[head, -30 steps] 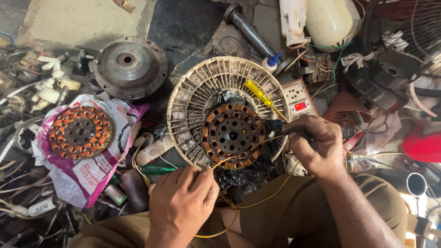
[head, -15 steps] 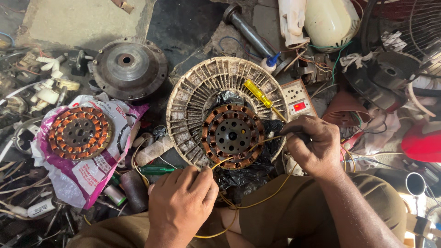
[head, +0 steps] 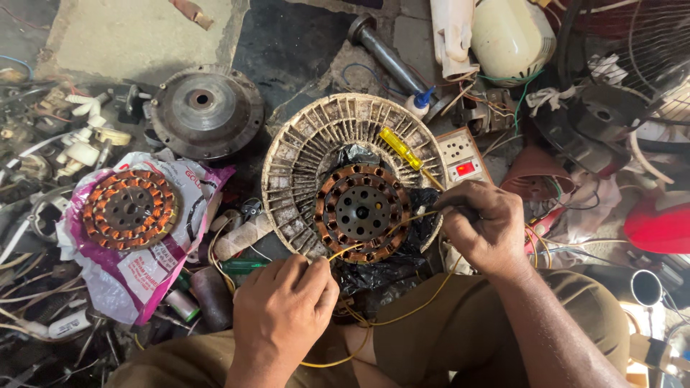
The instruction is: The person sits on the floor and works on a ceiling fan motor stator, using a screwdriver to pry and adjust the copper winding assembly. They position the stator on the fan housing, route yellow wires around it, and connect wires while testing with a small electrical testing device.
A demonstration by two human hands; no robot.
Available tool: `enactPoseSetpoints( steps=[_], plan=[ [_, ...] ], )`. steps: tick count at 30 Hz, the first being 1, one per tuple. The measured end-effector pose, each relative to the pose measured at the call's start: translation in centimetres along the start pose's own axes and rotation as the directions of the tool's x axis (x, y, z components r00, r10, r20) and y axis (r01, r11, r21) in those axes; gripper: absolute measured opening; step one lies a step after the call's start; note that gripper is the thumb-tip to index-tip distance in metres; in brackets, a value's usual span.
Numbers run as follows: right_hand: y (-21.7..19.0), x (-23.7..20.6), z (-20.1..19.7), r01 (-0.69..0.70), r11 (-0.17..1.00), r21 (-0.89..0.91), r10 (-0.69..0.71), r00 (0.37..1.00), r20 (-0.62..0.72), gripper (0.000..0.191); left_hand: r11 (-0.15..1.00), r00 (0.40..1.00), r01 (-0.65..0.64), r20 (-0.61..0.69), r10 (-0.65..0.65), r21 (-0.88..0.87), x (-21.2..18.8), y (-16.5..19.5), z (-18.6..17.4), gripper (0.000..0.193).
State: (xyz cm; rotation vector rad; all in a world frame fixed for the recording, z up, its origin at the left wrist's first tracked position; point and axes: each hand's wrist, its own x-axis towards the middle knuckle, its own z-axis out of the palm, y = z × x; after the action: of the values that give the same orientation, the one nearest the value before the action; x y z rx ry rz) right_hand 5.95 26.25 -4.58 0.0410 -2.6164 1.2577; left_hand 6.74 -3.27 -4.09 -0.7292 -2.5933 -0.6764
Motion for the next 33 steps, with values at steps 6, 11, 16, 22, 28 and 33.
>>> enactPoseSetpoints(
  steps=[6,11,16,22,28,33],
  plan=[
    [0.01,0.13,0.33,0.045,0.998,0.054,-0.043,0.998,-0.035,0.016,1.000,0.999,-0.011,-0.034,0.011,0.012,0.10,-0.29,0.28,0.009],
    [0.21,-0.11,0.47,0.026,0.999,0.036,-0.024,0.998,-0.056,0.014,0.999,0.998,-0.025,-0.049,0.028,0.045,0.05,-0.44,0.51,0.013],
    [0.47,-0.10,0.53,0.065,0.991,0.114,-0.056,0.996,-0.075,0.014,0.996,0.994,-0.065,-0.085,0.070,0.054,-0.15,-0.31,0.41,0.011],
    [0.37,-0.01,0.40,0.022,0.999,0.023,-0.021,0.999,-0.044,0.013,0.994,0.996,-0.066,-0.053,0.070,0.083,-0.20,-0.19,0.15,0.014],
    [0.09,0.03,0.55,0.027,0.997,0.068,-0.024,0.999,-0.043,0.014,0.995,0.999,-0.038,-0.023,0.041,0.097,-0.09,-0.35,0.45,0.015],
    [-0.02,0.05,0.60,0.046,0.999,0.029,-0.045,0.998,-0.045,0.015,0.993,0.998,-0.051,-0.041,0.055,0.110,-0.08,-0.10,0.42,0.016]
  ],
)
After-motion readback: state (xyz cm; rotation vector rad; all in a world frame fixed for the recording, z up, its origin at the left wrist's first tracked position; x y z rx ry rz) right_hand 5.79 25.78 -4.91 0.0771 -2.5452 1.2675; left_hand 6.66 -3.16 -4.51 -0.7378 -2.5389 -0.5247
